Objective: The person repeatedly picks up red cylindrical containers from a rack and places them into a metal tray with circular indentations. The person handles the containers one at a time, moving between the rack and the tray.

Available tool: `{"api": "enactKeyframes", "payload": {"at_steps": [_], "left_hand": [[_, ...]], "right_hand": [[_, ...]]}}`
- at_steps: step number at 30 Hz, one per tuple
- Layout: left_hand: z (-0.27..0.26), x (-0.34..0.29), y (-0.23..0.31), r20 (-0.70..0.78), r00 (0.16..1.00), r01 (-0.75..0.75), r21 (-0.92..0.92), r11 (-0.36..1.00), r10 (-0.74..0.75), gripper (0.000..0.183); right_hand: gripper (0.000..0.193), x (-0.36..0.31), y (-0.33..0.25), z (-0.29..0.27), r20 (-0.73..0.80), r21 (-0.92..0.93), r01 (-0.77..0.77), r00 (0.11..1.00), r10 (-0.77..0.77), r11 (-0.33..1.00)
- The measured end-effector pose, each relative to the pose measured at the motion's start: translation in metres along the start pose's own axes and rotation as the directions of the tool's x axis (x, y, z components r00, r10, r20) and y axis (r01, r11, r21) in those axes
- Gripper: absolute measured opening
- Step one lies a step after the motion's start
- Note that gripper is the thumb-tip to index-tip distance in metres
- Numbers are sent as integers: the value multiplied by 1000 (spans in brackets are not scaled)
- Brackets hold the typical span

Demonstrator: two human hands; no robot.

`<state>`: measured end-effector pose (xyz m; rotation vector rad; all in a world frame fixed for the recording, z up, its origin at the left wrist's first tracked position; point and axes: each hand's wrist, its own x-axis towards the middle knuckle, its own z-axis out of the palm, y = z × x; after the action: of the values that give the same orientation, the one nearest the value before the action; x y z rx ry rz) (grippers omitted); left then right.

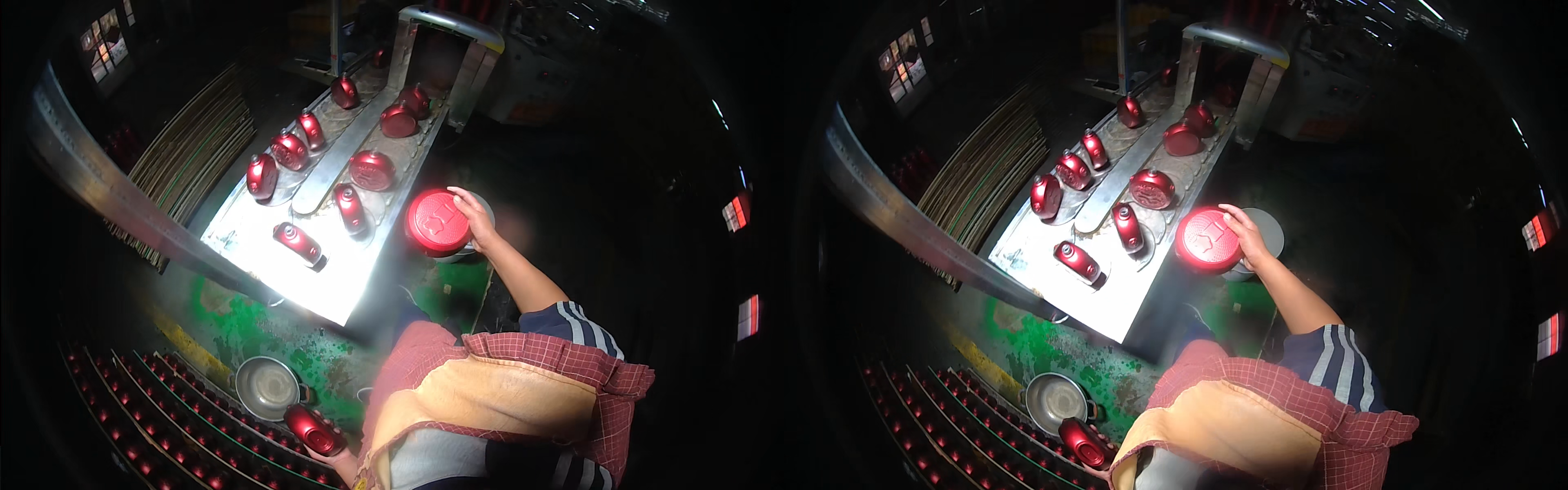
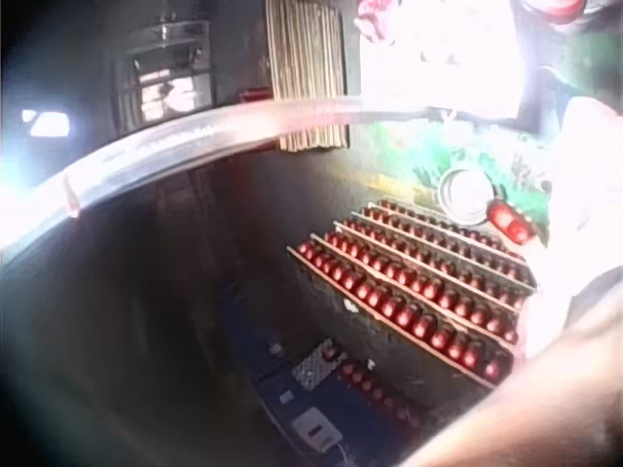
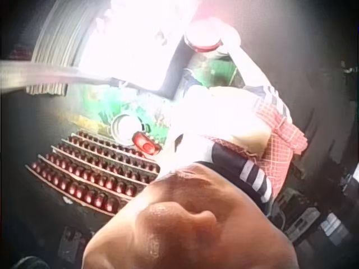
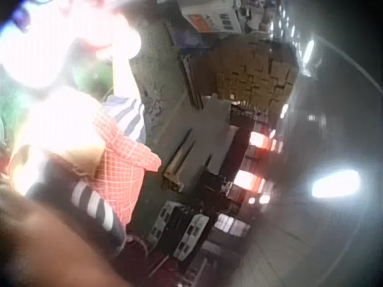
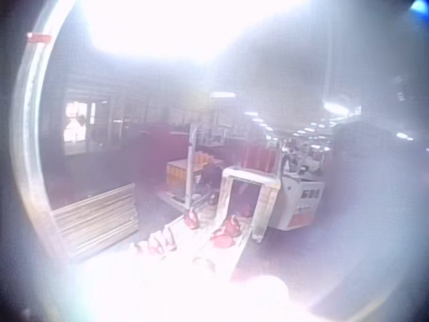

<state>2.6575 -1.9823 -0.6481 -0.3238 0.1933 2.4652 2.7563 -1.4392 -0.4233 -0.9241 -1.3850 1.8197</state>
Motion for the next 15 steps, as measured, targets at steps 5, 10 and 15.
{"api": "enactKeyframes", "payload": {"at_steps": [5, 10, 15], "left_hand": [[80, 148, -105, -178, 983, 28, 349, 937, 37, 78], [209, 261, -190, -176, 957, -92, 564, 821, 228, 77], [325, 280, -199, -44, 892, -277, 733, 621, 450, 77]], "right_hand": [[38, 134, -51, -81, -23, -659, 380, 852, -523, 649], [41, 304, -49, -91, 212, -747, 460, 849, -485, 479], [42, 430, 3, -81, 394, -689, 558, 824, -407, 463]]}}
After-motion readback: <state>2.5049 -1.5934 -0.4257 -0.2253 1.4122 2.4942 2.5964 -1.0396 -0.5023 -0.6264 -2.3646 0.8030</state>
